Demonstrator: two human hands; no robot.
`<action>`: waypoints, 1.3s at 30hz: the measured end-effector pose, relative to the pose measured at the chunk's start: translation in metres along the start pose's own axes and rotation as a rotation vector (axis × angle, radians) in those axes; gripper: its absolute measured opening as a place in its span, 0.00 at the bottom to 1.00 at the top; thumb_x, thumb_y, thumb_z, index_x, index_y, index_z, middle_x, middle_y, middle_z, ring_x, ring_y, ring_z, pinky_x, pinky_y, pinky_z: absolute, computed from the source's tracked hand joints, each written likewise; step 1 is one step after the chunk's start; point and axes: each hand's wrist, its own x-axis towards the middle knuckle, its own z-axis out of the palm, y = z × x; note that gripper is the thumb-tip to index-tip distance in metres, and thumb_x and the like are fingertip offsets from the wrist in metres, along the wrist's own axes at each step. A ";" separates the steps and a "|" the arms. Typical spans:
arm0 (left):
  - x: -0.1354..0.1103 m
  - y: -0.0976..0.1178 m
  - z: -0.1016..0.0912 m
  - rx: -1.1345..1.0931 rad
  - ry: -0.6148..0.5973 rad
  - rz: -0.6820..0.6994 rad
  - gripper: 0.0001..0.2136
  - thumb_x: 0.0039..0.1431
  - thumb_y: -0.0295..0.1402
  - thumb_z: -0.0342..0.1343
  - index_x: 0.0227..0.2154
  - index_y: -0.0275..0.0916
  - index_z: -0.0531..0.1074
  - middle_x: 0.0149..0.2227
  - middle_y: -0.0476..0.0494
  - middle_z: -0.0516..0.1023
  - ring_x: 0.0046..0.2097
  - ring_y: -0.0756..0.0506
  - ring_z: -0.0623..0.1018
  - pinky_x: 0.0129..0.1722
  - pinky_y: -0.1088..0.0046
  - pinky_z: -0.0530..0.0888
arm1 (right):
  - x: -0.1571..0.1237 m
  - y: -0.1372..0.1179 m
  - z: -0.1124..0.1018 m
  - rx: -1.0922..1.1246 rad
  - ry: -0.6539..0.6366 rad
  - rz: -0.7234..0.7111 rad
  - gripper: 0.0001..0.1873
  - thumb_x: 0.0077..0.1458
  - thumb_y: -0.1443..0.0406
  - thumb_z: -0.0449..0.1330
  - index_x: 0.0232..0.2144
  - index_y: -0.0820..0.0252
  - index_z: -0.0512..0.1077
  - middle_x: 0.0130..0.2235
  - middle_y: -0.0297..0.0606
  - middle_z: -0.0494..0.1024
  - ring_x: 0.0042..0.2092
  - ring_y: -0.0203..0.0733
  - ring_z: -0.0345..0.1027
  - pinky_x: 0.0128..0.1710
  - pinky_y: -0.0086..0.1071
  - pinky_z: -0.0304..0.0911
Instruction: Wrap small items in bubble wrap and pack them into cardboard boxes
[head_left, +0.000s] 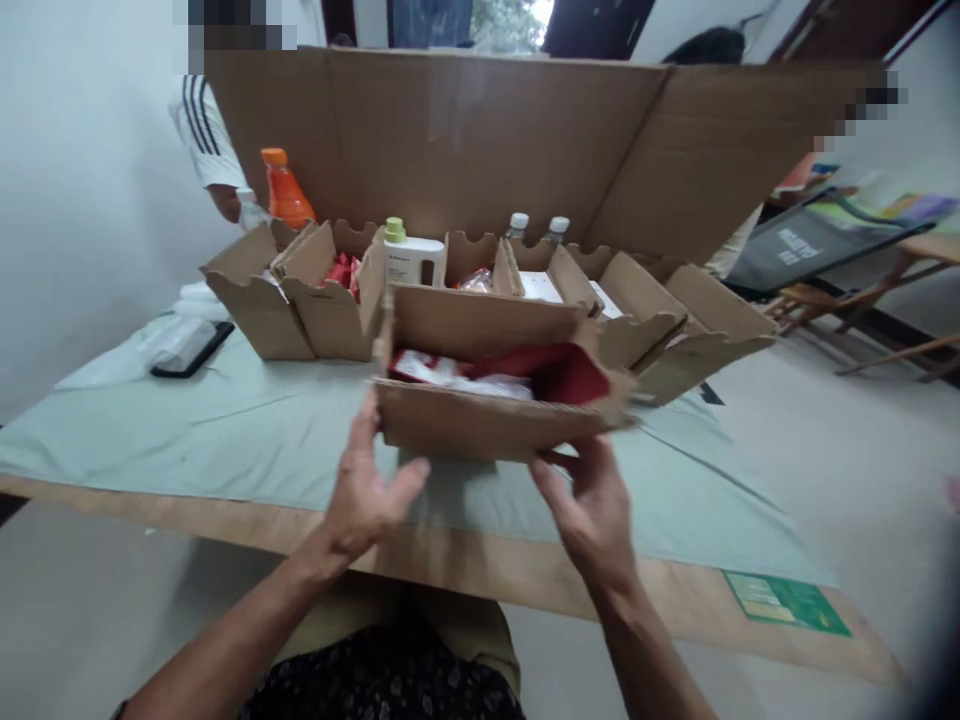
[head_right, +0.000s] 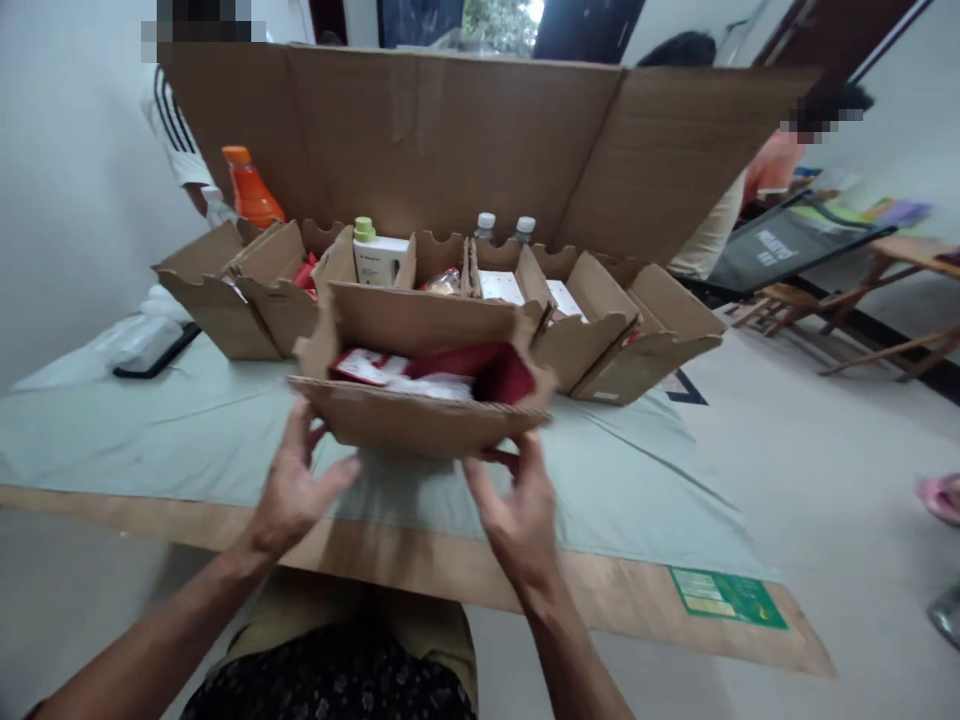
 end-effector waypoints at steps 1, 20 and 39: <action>-0.008 0.003 0.008 0.000 -0.046 0.053 0.42 0.58 0.37 0.62 0.73 0.45 0.50 0.70 0.34 0.63 0.68 0.31 0.67 0.67 0.42 0.66 | -0.011 0.001 -0.013 -0.038 0.066 0.012 0.25 0.58 0.54 0.65 0.54 0.53 0.66 0.50 0.42 0.76 0.41 0.46 0.76 0.41 0.42 0.73; -0.081 -0.018 -0.012 0.123 0.119 -0.156 0.40 0.65 0.33 0.57 0.74 0.54 0.42 0.77 0.38 0.43 0.74 0.30 0.56 0.67 0.44 0.67 | 0.100 0.009 0.141 0.181 -0.286 -0.128 0.41 0.61 0.46 0.56 0.69 0.60 0.58 0.68 0.52 0.66 0.67 0.55 0.61 0.65 0.51 0.61; 0.002 -0.056 0.015 0.113 -0.164 0.021 0.40 0.60 0.29 0.57 0.73 0.47 0.48 0.76 0.34 0.50 0.75 0.33 0.55 0.70 0.43 0.61 | 0.094 0.078 0.175 0.148 -0.005 0.047 0.34 0.66 0.43 0.43 0.55 0.60 0.71 0.59 0.51 0.76 0.60 0.50 0.68 0.66 0.48 0.58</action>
